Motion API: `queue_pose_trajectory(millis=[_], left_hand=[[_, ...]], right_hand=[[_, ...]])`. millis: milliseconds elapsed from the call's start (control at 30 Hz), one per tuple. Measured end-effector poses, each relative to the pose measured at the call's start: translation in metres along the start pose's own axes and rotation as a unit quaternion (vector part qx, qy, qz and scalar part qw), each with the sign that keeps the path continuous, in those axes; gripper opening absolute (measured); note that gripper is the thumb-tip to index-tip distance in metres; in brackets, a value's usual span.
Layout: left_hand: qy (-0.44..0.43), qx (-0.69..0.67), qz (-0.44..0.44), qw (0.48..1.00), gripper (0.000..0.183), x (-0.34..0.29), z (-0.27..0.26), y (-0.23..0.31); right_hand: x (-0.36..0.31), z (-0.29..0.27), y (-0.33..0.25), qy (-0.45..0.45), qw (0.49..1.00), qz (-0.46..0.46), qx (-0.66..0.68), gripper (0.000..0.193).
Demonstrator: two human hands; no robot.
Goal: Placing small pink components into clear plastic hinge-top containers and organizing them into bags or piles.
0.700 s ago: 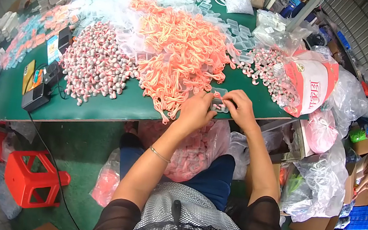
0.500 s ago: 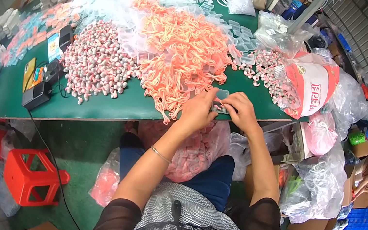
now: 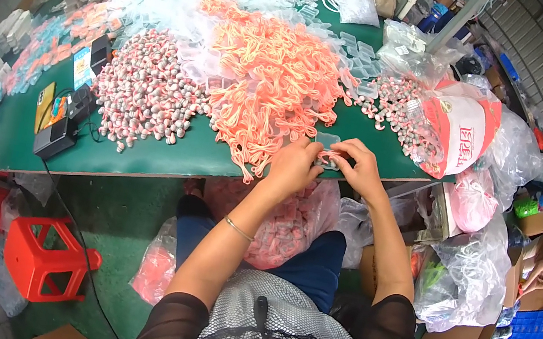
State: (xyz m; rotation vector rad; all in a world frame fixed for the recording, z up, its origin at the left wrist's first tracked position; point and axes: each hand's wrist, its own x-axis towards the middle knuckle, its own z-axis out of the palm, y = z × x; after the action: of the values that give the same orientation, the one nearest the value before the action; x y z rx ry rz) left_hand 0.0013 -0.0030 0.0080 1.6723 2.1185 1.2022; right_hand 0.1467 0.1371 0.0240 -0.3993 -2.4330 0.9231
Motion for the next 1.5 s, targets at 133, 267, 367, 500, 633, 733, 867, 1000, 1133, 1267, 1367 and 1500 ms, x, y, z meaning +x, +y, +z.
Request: queue_pose_trajectory(millis=[133, 267, 367, 500, 633, 733, 867, 1000, 1133, 1267, 1367, 1500], left_hand=[[0.003, -0.005, 0.005, 1.000, 0.039, -0.002, 0.000, 0.001], [0.008, -0.004, 0.008, 1.000, 0.038, -0.002, 0.003, -0.001], [0.017, -0.009, 0.016, 1.000, 0.038, -0.004, 0.004, -0.003], [0.019, -0.003, 0.019, 1.000, 0.040, -0.004, 0.003, 0.000], [0.027, 0.000, 0.028, 0.999, 0.039, -0.003, 0.005, -0.001], [0.036, 0.003, 0.034, 0.999, 0.041, -0.004, 0.006, -0.003], [0.032, -0.011, 0.032, 0.999, 0.048, -0.005, 0.001, 0.001], [0.034, -0.007, 0.043, 0.998, 0.047, -0.005, 0.004, 0.000], [0.053, -0.015, 0.046, 0.997, 0.045, -0.006, 0.005, -0.003], [0.048, -0.021, 0.043, 0.998, 0.044, -0.007, 0.005, -0.004], [0.053, -0.018, 0.045, 0.997, 0.043, -0.007, 0.005, -0.001], [0.049, -0.013, 0.047, 0.998, 0.043, -0.007, 0.006, -0.002]], right_hand=[[-0.004, 0.000, 0.001, 0.024, 1.000, -0.002, -0.012, 0.020], [-0.007, 0.001, 0.001, 0.026, 0.993, -0.064, -0.097, 0.018], [-0.010, 0.005, -0.008, 0.025, 0.977, -0.126, -0.168, 0.013], [-0.010, 0.007, -0.003, 0.046, 0.982, -0.113, -0.145, 0.009], [-0.006, 0.006, -0.003, 0.042, 0.993, -0.050, -0.100, 0.007], [-0.009, 0.008, -0.007, 0.050, 0.989, -0.064, -0.126, 0.008], [-0.011, 0.009, -0.013, 0.056, 0.972, -0.101, -0.204, 0.010], [-0.010, 0.006, -0.010, 0.072, 0.968, -0.102, -0.219, 0.008], [-0.005, 0.001, -0.013, 0.041, 0.970, -0.094, -0.220, 0.010], [0.003, -0.006, -0.011, -0.008, 0.978, -0.046, -0.203, 0.015], [0.020, -0.010, 0.007, 0.032, 0.976, 0.006, -0.213, 0.019], [0.029, 0.001, 0.029, 0.043, 0.969, -0.042, -0.240, 0.019]])
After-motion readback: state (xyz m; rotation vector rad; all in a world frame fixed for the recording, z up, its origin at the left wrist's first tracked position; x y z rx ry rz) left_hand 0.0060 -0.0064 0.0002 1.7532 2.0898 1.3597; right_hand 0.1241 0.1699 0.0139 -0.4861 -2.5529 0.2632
